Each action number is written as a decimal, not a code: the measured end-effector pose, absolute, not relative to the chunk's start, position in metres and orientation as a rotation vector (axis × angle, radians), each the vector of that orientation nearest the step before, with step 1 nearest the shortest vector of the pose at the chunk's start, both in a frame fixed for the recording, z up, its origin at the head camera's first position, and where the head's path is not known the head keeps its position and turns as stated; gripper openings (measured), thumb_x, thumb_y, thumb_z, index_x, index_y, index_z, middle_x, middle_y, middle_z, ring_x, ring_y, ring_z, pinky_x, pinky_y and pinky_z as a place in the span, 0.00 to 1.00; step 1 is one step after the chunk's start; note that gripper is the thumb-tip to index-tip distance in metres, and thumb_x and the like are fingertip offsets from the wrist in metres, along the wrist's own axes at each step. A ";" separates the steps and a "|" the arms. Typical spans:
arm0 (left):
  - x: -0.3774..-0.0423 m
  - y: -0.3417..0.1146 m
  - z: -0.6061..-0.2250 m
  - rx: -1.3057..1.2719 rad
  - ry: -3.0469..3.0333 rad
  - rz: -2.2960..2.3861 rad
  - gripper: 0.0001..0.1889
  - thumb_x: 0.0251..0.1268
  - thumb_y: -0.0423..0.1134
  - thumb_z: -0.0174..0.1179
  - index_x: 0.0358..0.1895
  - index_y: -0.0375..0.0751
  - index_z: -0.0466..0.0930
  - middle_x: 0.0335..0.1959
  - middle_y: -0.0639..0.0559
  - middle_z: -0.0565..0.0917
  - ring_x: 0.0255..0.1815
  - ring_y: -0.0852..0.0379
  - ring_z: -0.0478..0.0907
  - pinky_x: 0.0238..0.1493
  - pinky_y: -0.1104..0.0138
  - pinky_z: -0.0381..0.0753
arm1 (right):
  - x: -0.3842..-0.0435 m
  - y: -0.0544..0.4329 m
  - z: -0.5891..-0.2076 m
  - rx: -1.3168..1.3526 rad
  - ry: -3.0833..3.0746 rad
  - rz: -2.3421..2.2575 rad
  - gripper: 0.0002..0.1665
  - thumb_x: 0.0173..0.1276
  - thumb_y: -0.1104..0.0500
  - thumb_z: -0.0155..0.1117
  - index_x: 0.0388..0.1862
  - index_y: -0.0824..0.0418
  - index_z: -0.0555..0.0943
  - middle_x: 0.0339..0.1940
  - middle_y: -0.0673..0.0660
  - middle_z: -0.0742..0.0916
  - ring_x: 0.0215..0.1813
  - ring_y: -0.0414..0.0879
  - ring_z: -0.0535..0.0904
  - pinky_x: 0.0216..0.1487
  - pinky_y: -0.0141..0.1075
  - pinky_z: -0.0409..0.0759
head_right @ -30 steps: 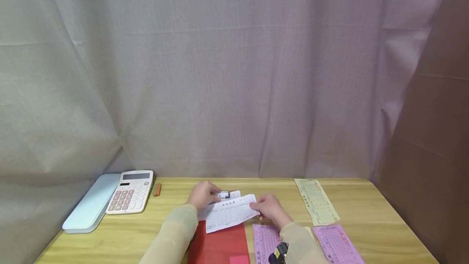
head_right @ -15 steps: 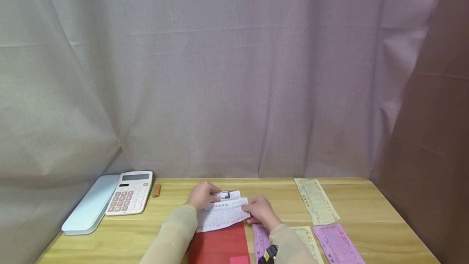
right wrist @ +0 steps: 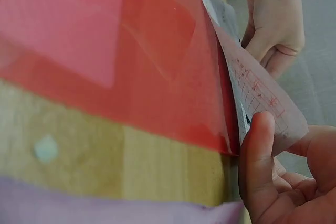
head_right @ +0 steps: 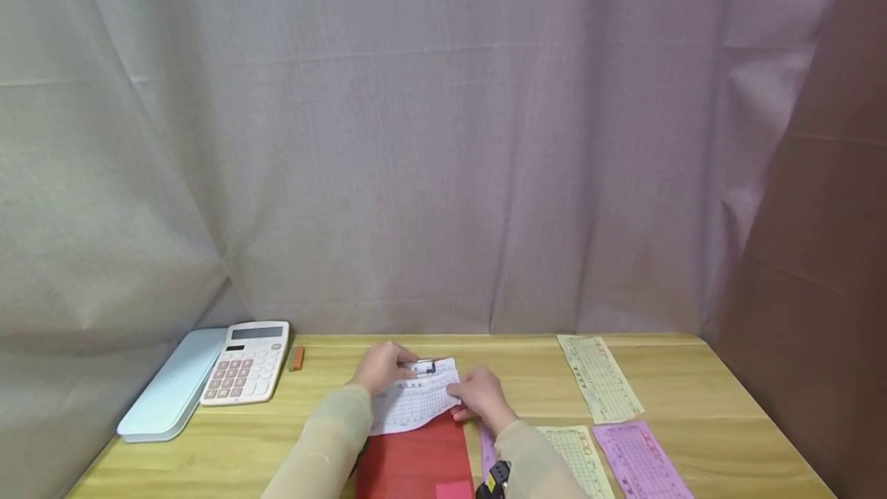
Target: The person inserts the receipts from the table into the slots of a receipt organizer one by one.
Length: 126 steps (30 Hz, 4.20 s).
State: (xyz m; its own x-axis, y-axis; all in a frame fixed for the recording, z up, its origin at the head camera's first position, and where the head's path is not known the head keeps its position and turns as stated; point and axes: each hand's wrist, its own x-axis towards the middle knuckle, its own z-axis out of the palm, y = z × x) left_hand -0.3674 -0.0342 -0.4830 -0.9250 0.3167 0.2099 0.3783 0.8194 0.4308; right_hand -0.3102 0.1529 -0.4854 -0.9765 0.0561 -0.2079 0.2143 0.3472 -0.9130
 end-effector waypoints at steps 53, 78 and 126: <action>-0.367 -0.025 -0.483 -0.702 -2.826 -0.418 0.07 0.56 0.32 0.65 0.35 0.48 0.89 0.33 0.55 0.87 0.38 0.56 0.83 0.44 0.64 0.81 | -0.329 0.146 -0.494 0.259 2.570 -1.518 0.18 0.62 0.57 0.67 0.18 0.65 0.72 0.07 0.55 0.78 0.07 0.38 0.73 0.10 0.29 0.74; -0.366 -0.033 -0.487 -0.723 -2.801 -0.433 0.07 0.49 0.34 0.70 0.34 0.45 0.88 0.31 0.54 0.87 0.36 0.55 0.83 0.42 0.63 0.81 | -0.331 0.139 -0.495 0.271 2.571 -1.536 0.22 0.61 0.55 0.68 0.17 0.69 0.76 0.06 0.56 0.79 0.05 0.38 0.72 0.09 0.30 0.74; -0.370 -0.030 -0.489 -0.613 -2.834 -0.660 0.13 0.44 0.42 0.74 0.37 0.48 0.89 0.36 0.54 0.88 0.43 0.53 0.83 0.46 0.60 0.80 | -0.320 0.147 -0.490 0.237 2.486 -1.620 0.14 0.61 0.62 0.64 0.20 0.67 0.74 0.06 0.53 0.77 0.07 0.37 0.72 0.10 0.27 0.72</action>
